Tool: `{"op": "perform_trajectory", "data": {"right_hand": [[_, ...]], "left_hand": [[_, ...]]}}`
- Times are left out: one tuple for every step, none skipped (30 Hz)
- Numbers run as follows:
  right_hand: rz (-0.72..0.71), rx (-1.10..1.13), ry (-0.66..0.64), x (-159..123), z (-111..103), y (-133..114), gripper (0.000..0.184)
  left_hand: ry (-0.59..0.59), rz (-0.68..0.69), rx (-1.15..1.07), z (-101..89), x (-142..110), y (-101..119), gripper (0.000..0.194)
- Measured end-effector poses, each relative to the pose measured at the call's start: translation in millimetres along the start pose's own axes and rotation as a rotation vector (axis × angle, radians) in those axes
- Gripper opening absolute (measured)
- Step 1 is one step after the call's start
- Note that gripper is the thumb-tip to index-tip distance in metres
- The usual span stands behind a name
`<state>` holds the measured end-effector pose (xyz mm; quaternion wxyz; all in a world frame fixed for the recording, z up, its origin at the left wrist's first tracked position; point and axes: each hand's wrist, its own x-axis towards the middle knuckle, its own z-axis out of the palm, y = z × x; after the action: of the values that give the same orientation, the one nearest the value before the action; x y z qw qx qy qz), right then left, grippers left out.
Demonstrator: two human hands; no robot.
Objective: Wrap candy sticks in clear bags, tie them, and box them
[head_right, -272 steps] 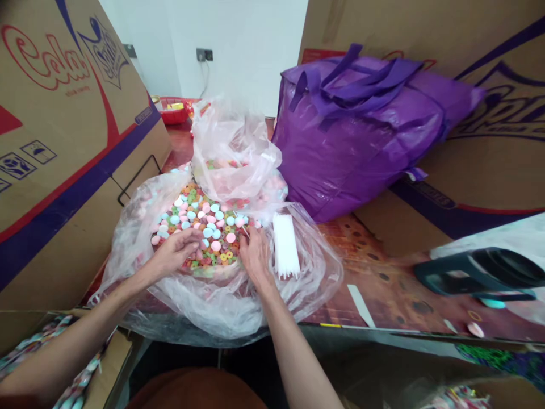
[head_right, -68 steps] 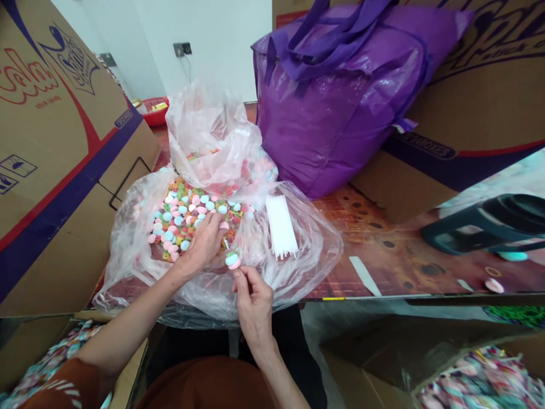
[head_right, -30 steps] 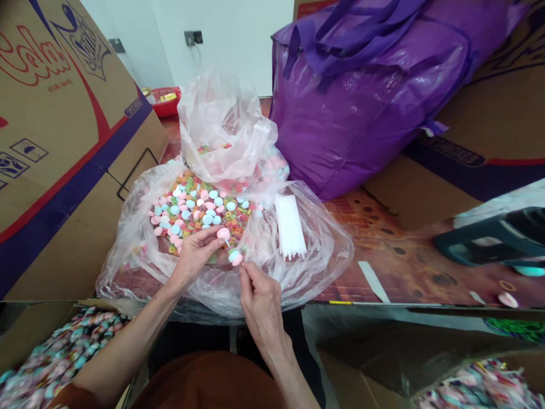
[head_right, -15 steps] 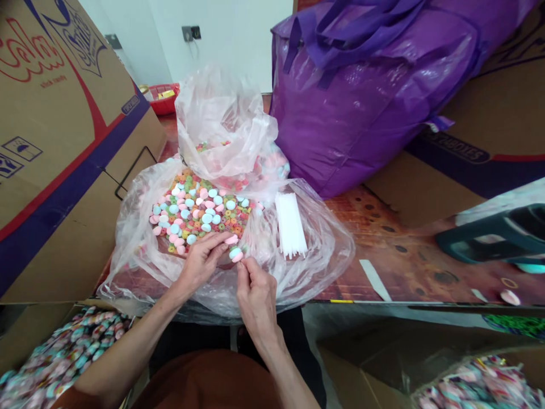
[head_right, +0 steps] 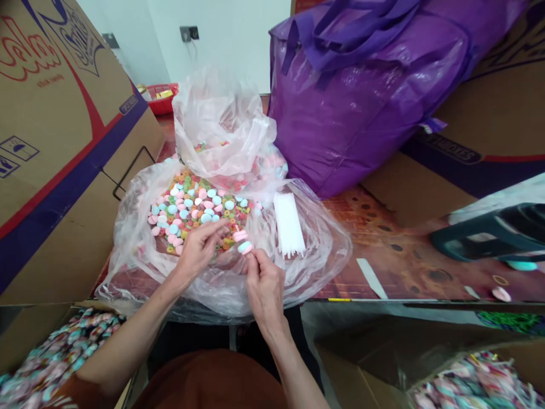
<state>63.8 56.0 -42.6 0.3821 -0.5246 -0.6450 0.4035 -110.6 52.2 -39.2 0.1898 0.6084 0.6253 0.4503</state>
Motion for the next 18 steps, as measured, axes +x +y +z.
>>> {"op": "perform_trajectory", "data": {"right_hand": [[0.012,-0.008,0.027,-2,-2,2,0.032],[0.021,-0.012,0.044,-3,-4,4,0.032],[0.027,-0.012,0.049,-5,-5,6,0.032],[0.031,-0.01,0.046,-6,-5,8,0.032],[0.033,-0.008,0.038,-7,-6,9,0.032],[0.033,-0.006,0.029,-8,-5,10,0.032],[0.031,-0.004,0.023,-8,-5,11,0.032],[0.028,-0.002,0.019,-9,-4,11,0.032],[0.024,0.0,0.018,-9,-4,11,0.032],[0.021,0.003,0.017,-9,-4,11,0.031],[0.019,0.006,0.016,-10,-4,11,0.031],[0.017,0.007,0.013,-10,-4,11,0.031],[0.016,0.007,0.012,-10,-4,11,0.031],[0.016,0.006,0.012,-10,-4,11,0.031],[0.015,0.006,0.014,-11,-4,11,0.031],[0.015,0.007,0.016,-11,-5,11,0.031],[0.015,0.009,0.018,-11,-5,11,0.031],[0.015,0.012,0.018,-12,-5,11,0.03]], "left_hand": [[0.015,0.011,0.109,-0.5,8,2,0.035],[0.01,0.021,0.237,-0.3,16,4,0.035],[-0.022,0.032,0.375,0.7,23,6,0.034],[-0.073,0.043,0.505,2.3,29,7,0.033],[-0.133,0.055,0.615,4.3,34,9,0.031],[-0.191,0.067,0.701,6.5,38,11,0.03],[-0.238,0.079,0.762,8.5,40,12,0.028],[-0.269,0.087,0.8,10.2,40,13,0.027],[-0.287,0.093,0.82,11.5,40,14,0.025],[-0.291,0.099,0.829,12.2,39,14,0.025],[-0.29,0.107,0.828,12.4,38,14,0.025],[-0.282,0.115,0.818,12.2,37,13,0.025],[-0.271,0.12,0.792,11.4,36,12,0.026],[-0.256,0.121,0.747,10.1,35,10,0.027],[-0.235,0.119,0.682,8.2,35,8,0.028],[-0.202,0.114,0.602,5.8,35,6,0.028],[-0.161,0.109,0.514,2.8,36,4,0.029],[-0.121,0.103,0.431,-0.6,36,2,0.028]]}}
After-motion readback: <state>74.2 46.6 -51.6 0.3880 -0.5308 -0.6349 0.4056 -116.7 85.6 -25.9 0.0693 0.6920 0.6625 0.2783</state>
